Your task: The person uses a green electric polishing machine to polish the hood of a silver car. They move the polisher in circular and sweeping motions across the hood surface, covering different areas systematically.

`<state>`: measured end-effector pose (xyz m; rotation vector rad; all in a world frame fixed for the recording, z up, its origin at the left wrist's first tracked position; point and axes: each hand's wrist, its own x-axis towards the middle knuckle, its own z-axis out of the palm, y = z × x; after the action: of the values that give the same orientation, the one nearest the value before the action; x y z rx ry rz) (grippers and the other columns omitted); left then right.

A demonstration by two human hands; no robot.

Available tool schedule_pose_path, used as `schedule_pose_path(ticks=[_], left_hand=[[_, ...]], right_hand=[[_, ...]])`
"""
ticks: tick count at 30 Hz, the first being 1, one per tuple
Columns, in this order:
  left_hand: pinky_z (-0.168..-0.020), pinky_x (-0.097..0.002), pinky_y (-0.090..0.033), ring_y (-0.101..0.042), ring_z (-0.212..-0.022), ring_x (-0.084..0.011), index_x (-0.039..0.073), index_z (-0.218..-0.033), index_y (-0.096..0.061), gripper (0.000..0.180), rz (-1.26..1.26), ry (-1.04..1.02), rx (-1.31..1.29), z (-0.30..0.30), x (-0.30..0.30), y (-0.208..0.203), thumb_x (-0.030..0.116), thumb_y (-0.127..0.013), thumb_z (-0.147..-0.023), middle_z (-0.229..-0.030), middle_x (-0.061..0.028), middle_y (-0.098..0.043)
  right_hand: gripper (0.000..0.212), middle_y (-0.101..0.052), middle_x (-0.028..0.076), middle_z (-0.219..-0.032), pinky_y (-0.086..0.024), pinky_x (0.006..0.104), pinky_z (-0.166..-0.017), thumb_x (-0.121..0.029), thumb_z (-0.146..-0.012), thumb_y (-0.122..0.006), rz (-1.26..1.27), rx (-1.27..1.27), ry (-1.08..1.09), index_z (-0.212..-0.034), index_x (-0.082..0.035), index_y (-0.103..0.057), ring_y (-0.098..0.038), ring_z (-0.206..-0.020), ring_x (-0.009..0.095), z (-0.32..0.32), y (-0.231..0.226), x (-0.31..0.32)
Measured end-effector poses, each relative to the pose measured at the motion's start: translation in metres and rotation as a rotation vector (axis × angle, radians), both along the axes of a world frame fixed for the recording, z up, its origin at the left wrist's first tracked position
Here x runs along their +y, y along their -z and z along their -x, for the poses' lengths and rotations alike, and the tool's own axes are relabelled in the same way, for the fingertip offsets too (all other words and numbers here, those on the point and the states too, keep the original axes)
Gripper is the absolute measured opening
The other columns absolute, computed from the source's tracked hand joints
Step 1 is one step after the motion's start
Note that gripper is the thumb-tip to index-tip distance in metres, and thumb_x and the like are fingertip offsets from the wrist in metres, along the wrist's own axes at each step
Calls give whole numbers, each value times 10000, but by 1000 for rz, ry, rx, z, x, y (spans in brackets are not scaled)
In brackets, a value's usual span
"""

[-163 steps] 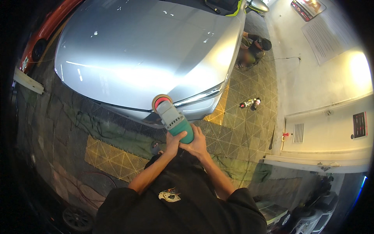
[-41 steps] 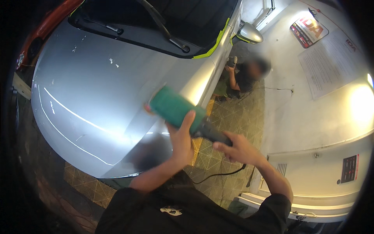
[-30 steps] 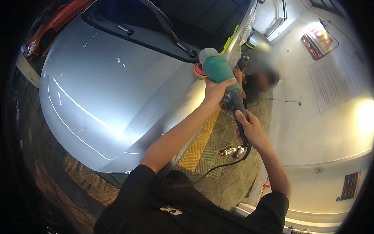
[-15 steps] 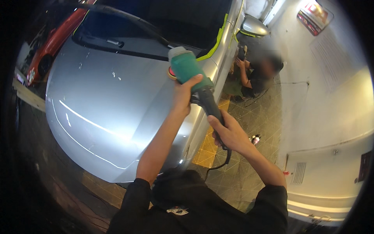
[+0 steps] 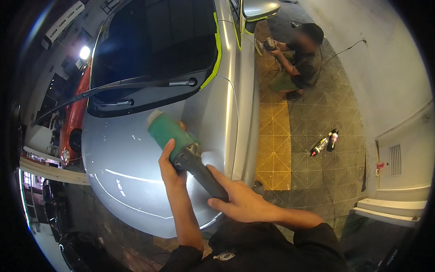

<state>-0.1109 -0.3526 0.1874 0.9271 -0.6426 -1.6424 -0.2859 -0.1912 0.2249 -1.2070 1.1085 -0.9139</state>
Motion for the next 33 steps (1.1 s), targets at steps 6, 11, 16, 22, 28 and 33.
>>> schedule_pose_path(ticks=[6,11,16,22,28,33], left_hand=[[-882,-395,-573,-695,-979,-266,-23,-1321,-541,536,18,103,20,66,-22,-3,194,-769,-887,-1134,-136,-665],[-877,-387,-570,-699,-960,-243,-10,-1280,-585,470,83,207,37,123,-47,-6,225,-747,-906,-1120,-122,-678],[-897,-371,-569,-686,-981,-260,-89,-1339,-460,653,95,176,119,129,-44,-2,185,-803,-856,-1145,-173,-631],[-926,-375,-553,-629,-1106,-251,-61,-1390,-363,837,-31,-107,104,100,8,9,237,-882,-804,-1256,-166,-545],[-940,-394,-562,-657,-1092,-238,36,-1365,-459,563,-147,-380,135,78,101,1,129,-772,-906,-1196,-112,-616],[-929,-384,-563,-636,-1107,-215,55,-1387,-434,598,-190,-532,188,73,138,0,87,-778,-900,-1219,-98,-596]], right_hand=[[787,-611,169,-768,-517,377,-623,-169,-941,-664,48,104,153,-1599,2,-267,-665,-649,249,41,-9,-2],[776,-626,111,-934,-510,301,-633,-87,-921,-657,33,-6,307,-1600,6,-293,-618,-698,151,68,-9,-12],[775,-621,119,-1104,-497,271,-732,-60,-899,-672,-68,87,258,-1587,29,-326,-590,-824,123,89,-16,-17],[815,-620,111,-1175,-479,280,-885,-104,-870,-735,-89,210,2,-1581,20,-355,-592,-967,144,106,-32,-19],[850,-677,153,-1230,-496,299,-937,-134,-853,-771,-75,317,-382,-1588,-10,-365,-664,-1033,174,118,-38,-14],[897,-704,200,-1223,-533,325,-906,-133,-819,-790,-139,402,-591,-1601,-44,-358,-724,-975,274,128,-32,-16]])
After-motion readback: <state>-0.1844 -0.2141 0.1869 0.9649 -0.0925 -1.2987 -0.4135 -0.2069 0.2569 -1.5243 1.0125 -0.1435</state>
